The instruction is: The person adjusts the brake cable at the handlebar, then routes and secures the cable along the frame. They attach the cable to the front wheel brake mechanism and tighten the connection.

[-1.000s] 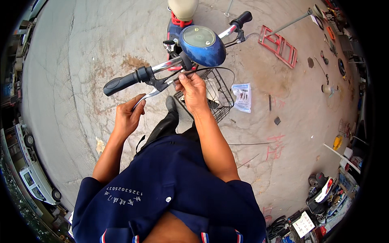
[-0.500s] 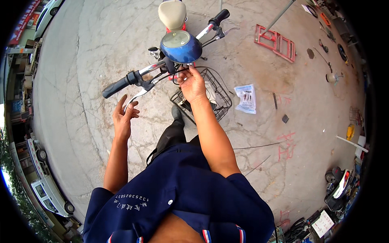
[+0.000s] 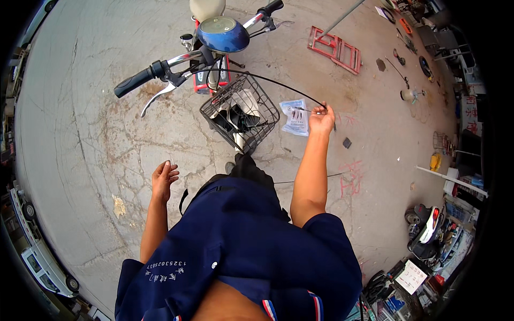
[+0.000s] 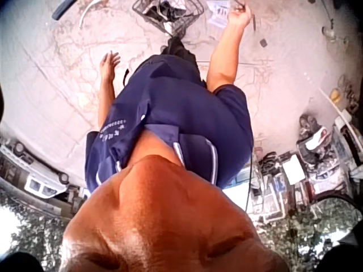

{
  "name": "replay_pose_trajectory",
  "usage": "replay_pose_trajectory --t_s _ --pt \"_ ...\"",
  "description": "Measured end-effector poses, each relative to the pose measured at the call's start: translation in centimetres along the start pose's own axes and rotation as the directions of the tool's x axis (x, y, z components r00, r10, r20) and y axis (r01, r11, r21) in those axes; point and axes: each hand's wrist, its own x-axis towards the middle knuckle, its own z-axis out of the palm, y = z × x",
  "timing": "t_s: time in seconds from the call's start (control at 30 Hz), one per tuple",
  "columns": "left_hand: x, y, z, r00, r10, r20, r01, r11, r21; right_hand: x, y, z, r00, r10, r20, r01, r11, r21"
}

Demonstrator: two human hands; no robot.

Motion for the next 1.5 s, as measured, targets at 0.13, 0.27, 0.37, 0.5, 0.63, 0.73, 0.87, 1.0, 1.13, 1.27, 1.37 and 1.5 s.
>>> replay_pose_trajectory --t_s 0.13,0.27,0.37,0.5,0.63,0.73,0.87,1.0,1.13,1.27,1.37,1.5 --pt "2.9 -2.3 1.0 0.993 0.032 0.110 -0.046 0.991 0.127 -2.9 -6.3 -3.8 0.994 -0.104 -0.027 0.102 0.992 -0.073" --pt "6.7 -8.0 0.4 0.989 0.040 0.143 -0.093 0.919 0.383 -6.2 -10.4 -4.3 0.986 -0.166 -0.030 0.160 0.977 -0.142" --pt "10.0 -16.1 -2.5 0.994 0.054 0.096 -0.102 0.783 0.614 -6.5 -12.6 -4.6 0.984 -0.176 -0.026 0.170 0.973 -0.158" --pt "7.5 -21.3 -1.2 0.998 -0.051 0.020 0.030 0.807 0.590 -3.7 -19.0 -7.1 0.952 -0.253 -0.173 0.226 0.961 -0.158" --pt "2.9 -25.0 0.0 0.991 -0.133 0.006 0.109 0.839 0.534 -0.4 -24.1 -8.9 0.936 -0.251 -0.247 0.185 0.948 -0.260" --pt "1.3 -29.2 0.6 0.972 -0.216 -0.095 0.224 0.720 0.657 4.5 -27.5 -10.7 0.919 -0.245 -0.310 0.161 0.948 -0.274" --pt "2.6 -31.2 3.8 0.989 -0.092 -0.116 0.148 0.577 0.803 12.0 -28.9 -11.8 0.918 -0.188 -0.348 0.046 0.925 -0.377" --pt "2.0 -24.6 14.5 0.977 0.067 -0.201 0.079 0.765 0.640 15.3 -25.7 -11.6 0.948 -0.207 -0.243 -0.035 0.690 -0.723" --pt "2.2 -17.7 26.8 0.885 0.206 -0.418 0.079 0.818 0.570 18.4 -24.7 -9.5 0.989 -0.041 -0.141 -0.111 0.419 -0.901" --pt "4.0 -15.4 32.2 0.742 -0.308 -0.596 0.145 0.941 -0.306 21.2 -24.9 -6.0 0.989 0.132 0.060 0.020 0.287 -0.958" --pt "7.2 -17.4 33.2 0.634 -0.438 -0.638 -0.036 0.807 -0.589 23.5 -24.4 -4.8 0.911 0.264 0.317 0.343 -0.059 -0.938" --pt "9.4 -15.0 38.1 0.534 -0.415 -0.737 -0.216 0.775 -0.594 24.8 -24.1 -1.5 0.898 0.381 0.218 0.354 -0.334 -0.874"
